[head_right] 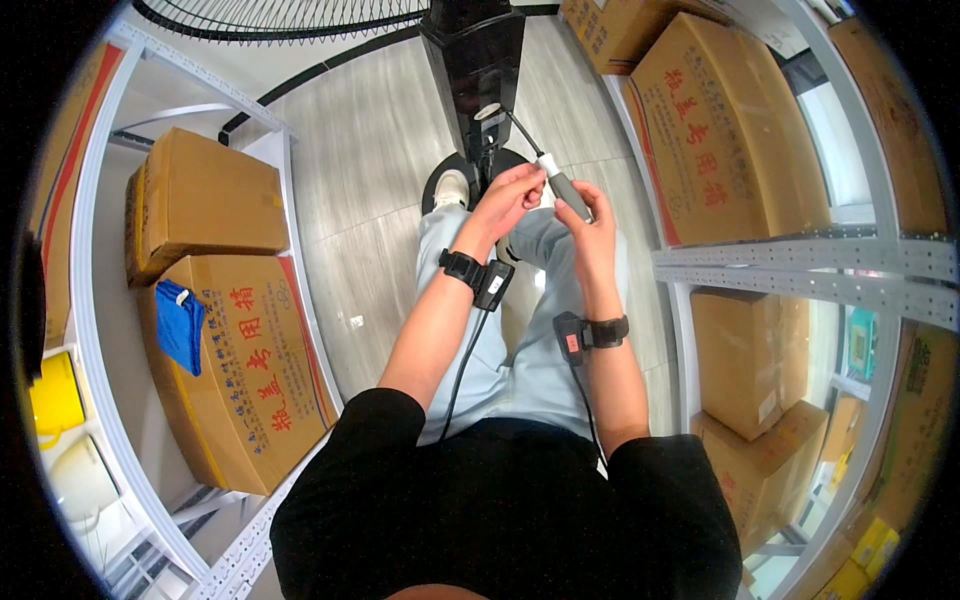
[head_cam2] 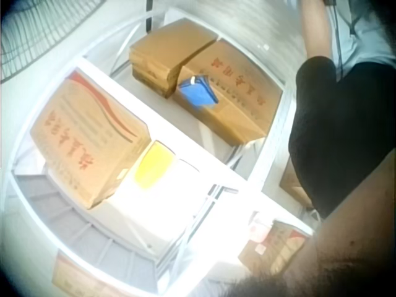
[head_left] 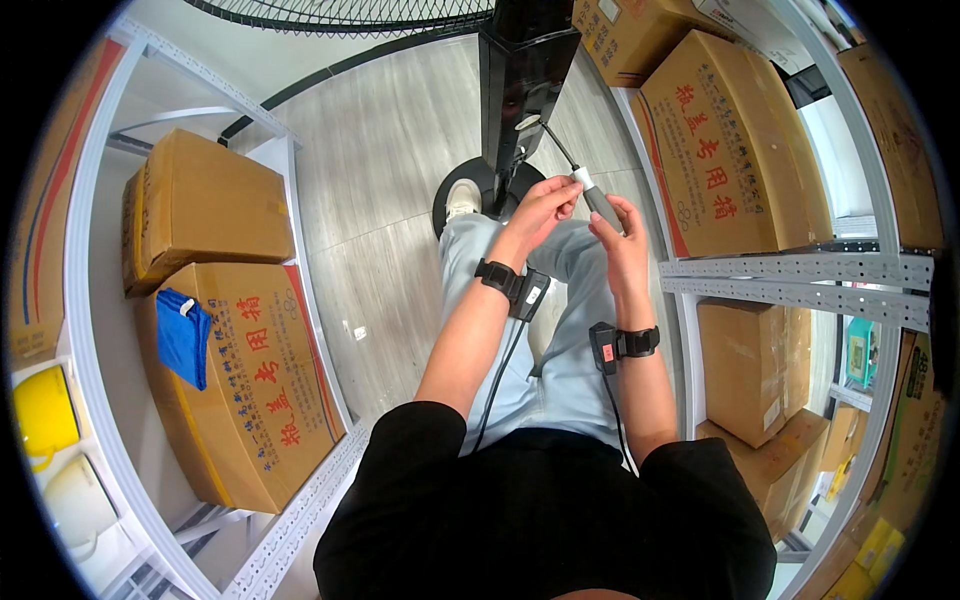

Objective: The person uses a screwdriver to remove screws from a black plastic housing attached to a fan stand. They then open the housing to expose internal wiring and a switch mechanism, and continue to manipulate the components with the screwdriver.

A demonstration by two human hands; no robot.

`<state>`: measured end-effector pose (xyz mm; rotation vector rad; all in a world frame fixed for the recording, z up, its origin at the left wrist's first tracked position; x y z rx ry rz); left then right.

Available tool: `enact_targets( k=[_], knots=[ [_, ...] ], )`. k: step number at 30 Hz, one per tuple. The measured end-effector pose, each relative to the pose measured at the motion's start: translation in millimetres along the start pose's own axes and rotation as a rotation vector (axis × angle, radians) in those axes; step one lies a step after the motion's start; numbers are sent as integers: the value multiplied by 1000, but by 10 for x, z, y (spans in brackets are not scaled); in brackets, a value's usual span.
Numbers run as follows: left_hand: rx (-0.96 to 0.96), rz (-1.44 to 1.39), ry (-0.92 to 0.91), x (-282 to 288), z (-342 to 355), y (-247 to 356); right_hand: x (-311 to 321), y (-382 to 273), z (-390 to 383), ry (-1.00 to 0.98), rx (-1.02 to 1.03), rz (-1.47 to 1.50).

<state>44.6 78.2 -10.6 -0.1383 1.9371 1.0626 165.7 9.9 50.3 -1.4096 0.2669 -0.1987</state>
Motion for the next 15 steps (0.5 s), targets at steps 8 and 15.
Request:
enact_targets(
  k=[8, 15],
  knots=[
    [95, -8, -5, -161, -45, 16, -91, 156, -85, -12, -390, 267],
    [9, -30, 8, -55, -17, 23, -54, 89, 38, 43, -164, 155]
  ],
)
Point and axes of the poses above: each hand's wrist, its own z-axis towards the middle knuckle, its own x-axis out of the back of the hand, y = z × x, the point moved 9 cm from there along z, towards the middle knuckle, and after that the axes turned 13 degrees about x, right-handed, at the moved point
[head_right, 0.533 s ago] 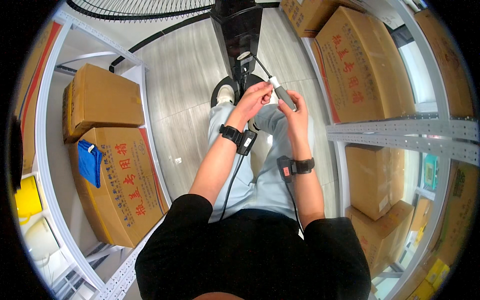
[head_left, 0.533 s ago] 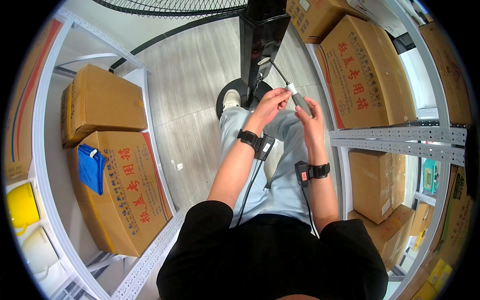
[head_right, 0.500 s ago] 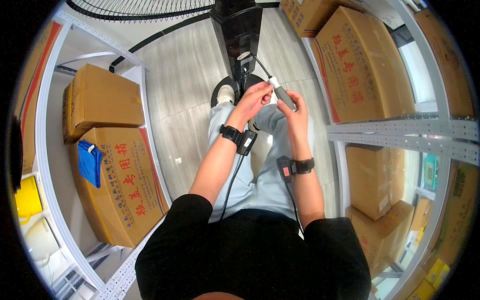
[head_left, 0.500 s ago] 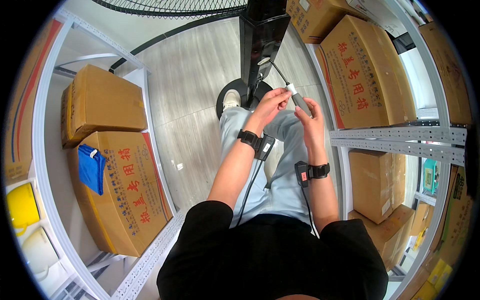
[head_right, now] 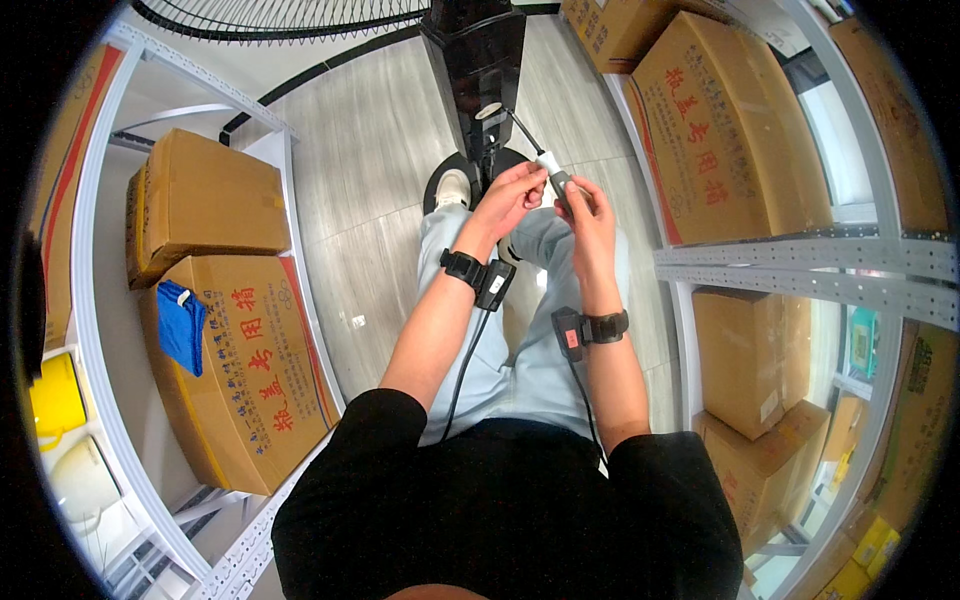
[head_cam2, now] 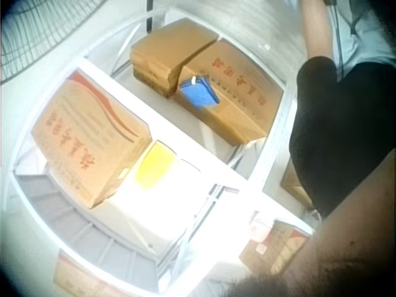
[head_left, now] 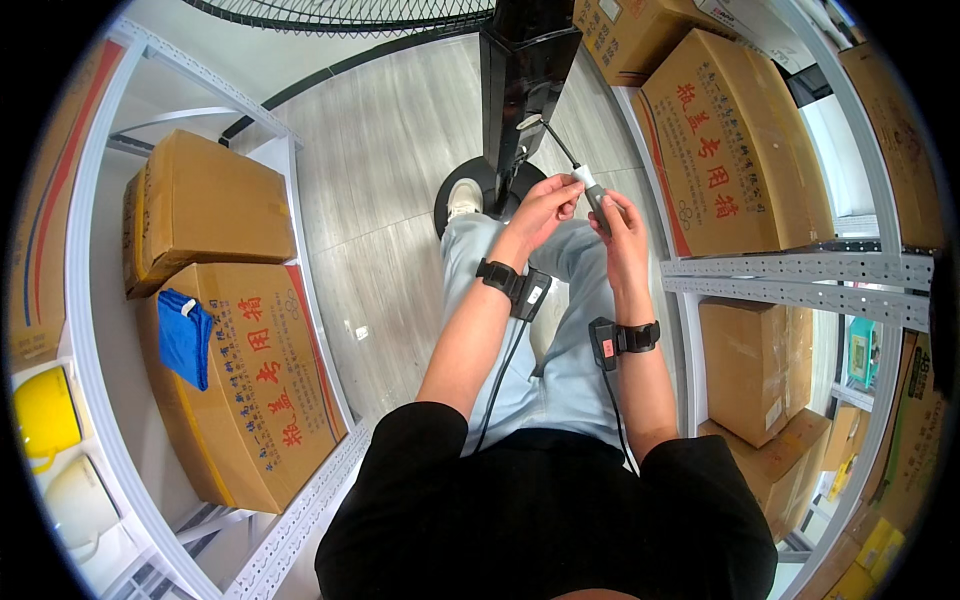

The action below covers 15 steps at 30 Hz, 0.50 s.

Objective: The person uses a screwdriver to remove screws from a black plastic housing attached to a fan stand. They then open the housing to expose internal wiring and a switch mechanism, and continue to manipulate the components with the screwdriver.

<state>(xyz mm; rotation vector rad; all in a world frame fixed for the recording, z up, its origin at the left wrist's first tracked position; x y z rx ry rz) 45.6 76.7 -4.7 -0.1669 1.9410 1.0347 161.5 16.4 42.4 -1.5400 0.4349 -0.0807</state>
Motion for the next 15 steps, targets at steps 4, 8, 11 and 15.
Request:
enact_targets(
  k=[4, 8, 11, 15],
  knots=[
    [24, -3, -14, -48, -6, 0, 30, -61, 15, -7, 58, -66],
    [23, -1, -30, -45, -9, -2, 87, 46, 32, 56, -18, 184],
    [33, 10, -28, 5, -1, -31, 63, 163, -24, 42, -248, 341],
    [49, -7, -24, -55, 6, -30, 135, 213, 24, -50, -292, 219]
  ],
)
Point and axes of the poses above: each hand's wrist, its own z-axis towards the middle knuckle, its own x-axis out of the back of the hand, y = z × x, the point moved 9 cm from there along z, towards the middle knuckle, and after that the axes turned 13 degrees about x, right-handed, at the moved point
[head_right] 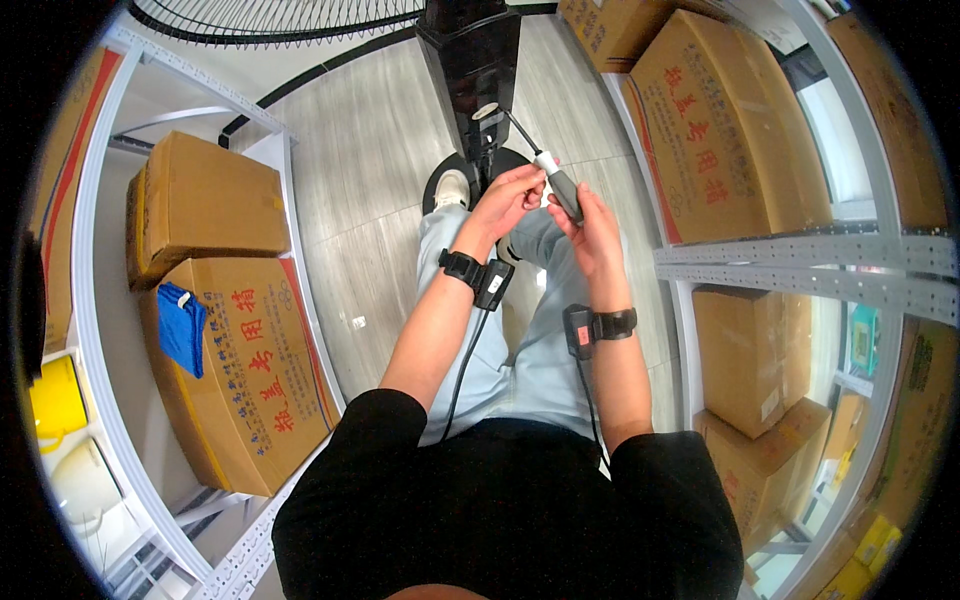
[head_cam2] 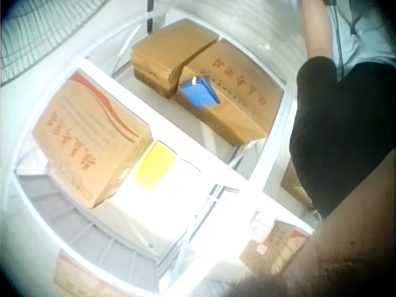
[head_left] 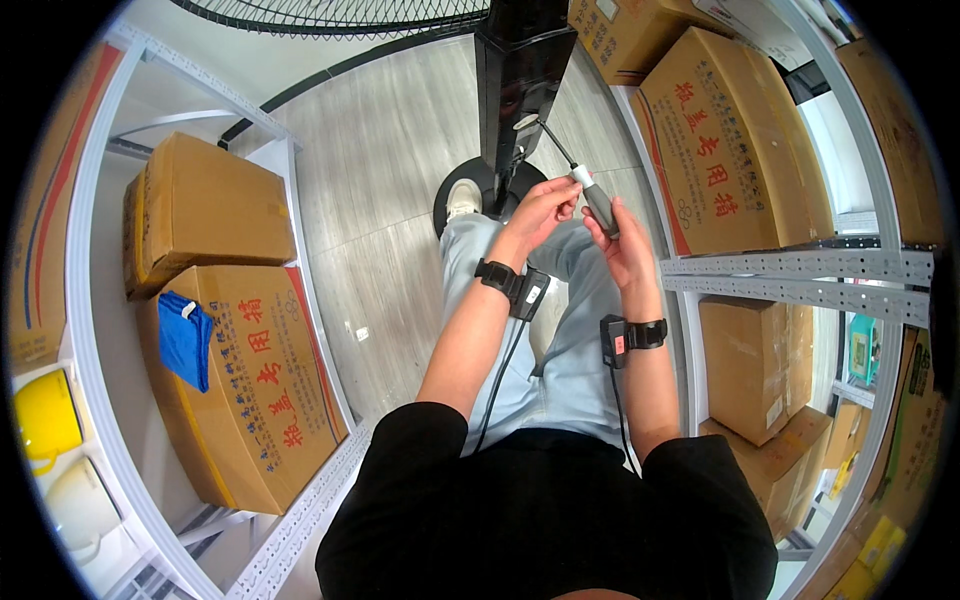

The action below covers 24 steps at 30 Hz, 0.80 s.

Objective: The person uses a screwdriver to remove screws from a black plastic housing attached to a fan stand. They then open the housing to expose internal wiring and a switch mechanism, and continue to manipulate the components with the screwdriver.

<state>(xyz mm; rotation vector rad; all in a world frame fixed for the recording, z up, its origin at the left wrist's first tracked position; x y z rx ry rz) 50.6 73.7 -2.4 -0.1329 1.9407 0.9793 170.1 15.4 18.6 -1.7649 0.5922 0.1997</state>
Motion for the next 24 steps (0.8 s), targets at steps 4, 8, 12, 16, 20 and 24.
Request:
enact_targets(
  k=[4, 8, 12, 16, 20, 24],
  knots=[
    [-43, 13, 9, 113, 12, 19, -105, -196, -53, 19, 334, -250],
    [-35, 2, -18, 75, 3, 16, -163, -192, -114, 109, 267, -75],
    [-27, 7, -22, 82, -15, 19, -154, -64, -65, -2, -6, -38],
    [-8, -25, -14, 36, -3, 16, -83, -125, -23, 21, 163, -150],
    [-58, -118, 37, 189, -1, 32, -55, -221, -111, 42, 303, -243],
    [-141, -191, 169, 412, -5, 101, 27, -253, -238, 74, 301, -246]
  ],
)
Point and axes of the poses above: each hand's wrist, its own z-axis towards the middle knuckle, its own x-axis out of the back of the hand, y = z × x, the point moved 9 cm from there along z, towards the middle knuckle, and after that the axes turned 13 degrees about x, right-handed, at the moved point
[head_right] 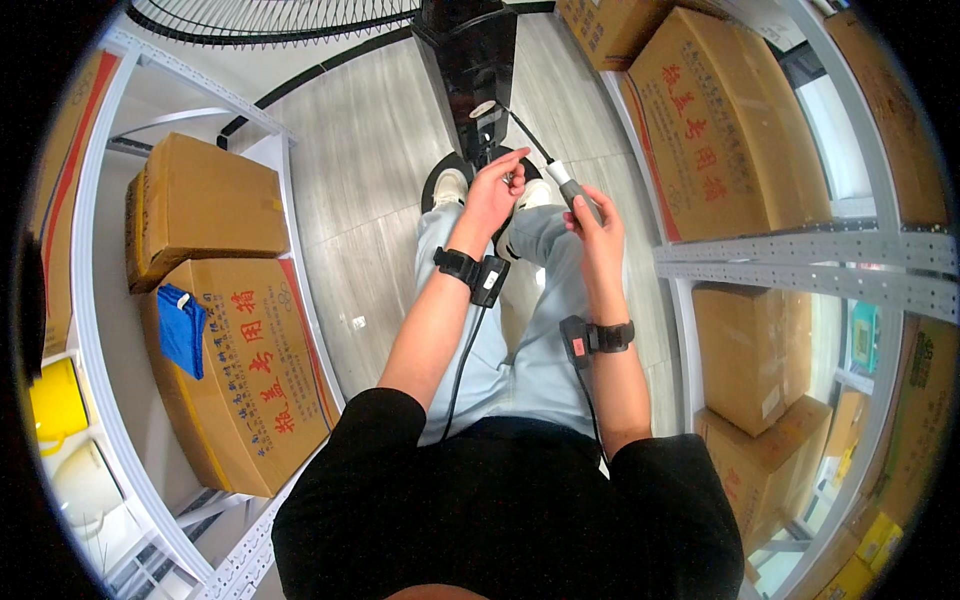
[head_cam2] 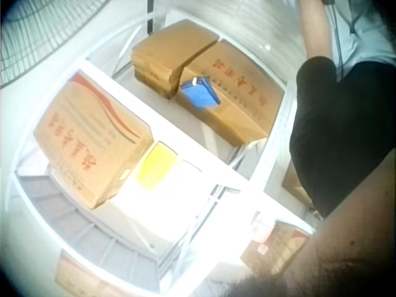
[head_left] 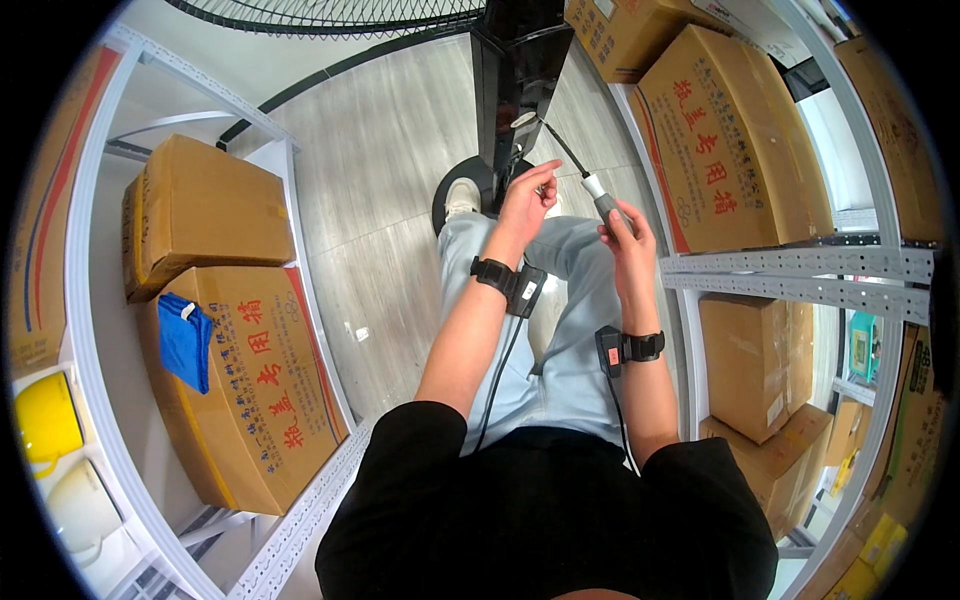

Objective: The person uses a screwdriver to remove screws from a black plastic housing attached to a fan stand. They then open the housing to expose internal wiring and a switch mechanism, and continue to manipulate the components with the screwdriver.

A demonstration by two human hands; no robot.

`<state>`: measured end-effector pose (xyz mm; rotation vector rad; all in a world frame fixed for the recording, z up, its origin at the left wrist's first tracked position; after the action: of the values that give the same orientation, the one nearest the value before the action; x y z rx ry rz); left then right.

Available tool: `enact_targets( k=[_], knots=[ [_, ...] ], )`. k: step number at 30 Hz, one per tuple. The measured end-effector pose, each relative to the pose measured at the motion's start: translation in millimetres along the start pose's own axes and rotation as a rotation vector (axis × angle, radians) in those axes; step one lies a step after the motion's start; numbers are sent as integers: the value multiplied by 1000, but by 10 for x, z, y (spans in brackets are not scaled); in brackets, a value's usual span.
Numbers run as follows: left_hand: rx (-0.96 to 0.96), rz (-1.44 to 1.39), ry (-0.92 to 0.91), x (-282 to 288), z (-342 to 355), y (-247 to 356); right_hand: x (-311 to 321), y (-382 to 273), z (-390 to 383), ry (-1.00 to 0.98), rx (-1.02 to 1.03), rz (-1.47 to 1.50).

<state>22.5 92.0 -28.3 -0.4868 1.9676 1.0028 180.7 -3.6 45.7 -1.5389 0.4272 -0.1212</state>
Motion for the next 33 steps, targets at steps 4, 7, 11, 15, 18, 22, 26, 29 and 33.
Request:
enact_targets(
  k=[4, 7, 11, 15, 18, 22, 26, 29, 33],
  knots=[
    [-32, -66, 70, 95, 19, 19, 95, 26, -73, 19, -3, 3],
    [-29, -113, 137, 125, 18, 16, 135, 31, -157, -4, -37, -48],
    [-70, -119, 162, 253, 13, 67, 133, 115, -277, -108, -48, -138],
    [-83, -78, 267, 474, -13, 53, 145, 229, -335, -78, -49, -177],
    [-73, -73, 428, 683, -61, 5, 126, 317, -320, -102, -49, -217],
    [-126, -160, 574, 1000, -126, 47, -9, 402, -336, -119, -83, -215],
    [-58, -136, 607, 1061, -133, 115, -90, 517, -311, -94, -120, -171],
    [15, -150, 624, 1062, -157, 122, -64, 666, -248, -66, -126, -105],
    [118, -73, 653, 1162, -187, 188, -102, 859, -249, -70, -153, -48]
  ],
)
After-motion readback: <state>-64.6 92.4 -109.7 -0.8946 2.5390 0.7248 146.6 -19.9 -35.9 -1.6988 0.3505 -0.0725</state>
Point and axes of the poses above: each hand's wrist, its own z-axis towards the middle knuckle, its own x-axis out of the back of the hand, y = z × x, the point moved 9 cm from there along z, towards the middle knuckle, and after that the axes turned 13 degrees about x, right-handed, at the moved point
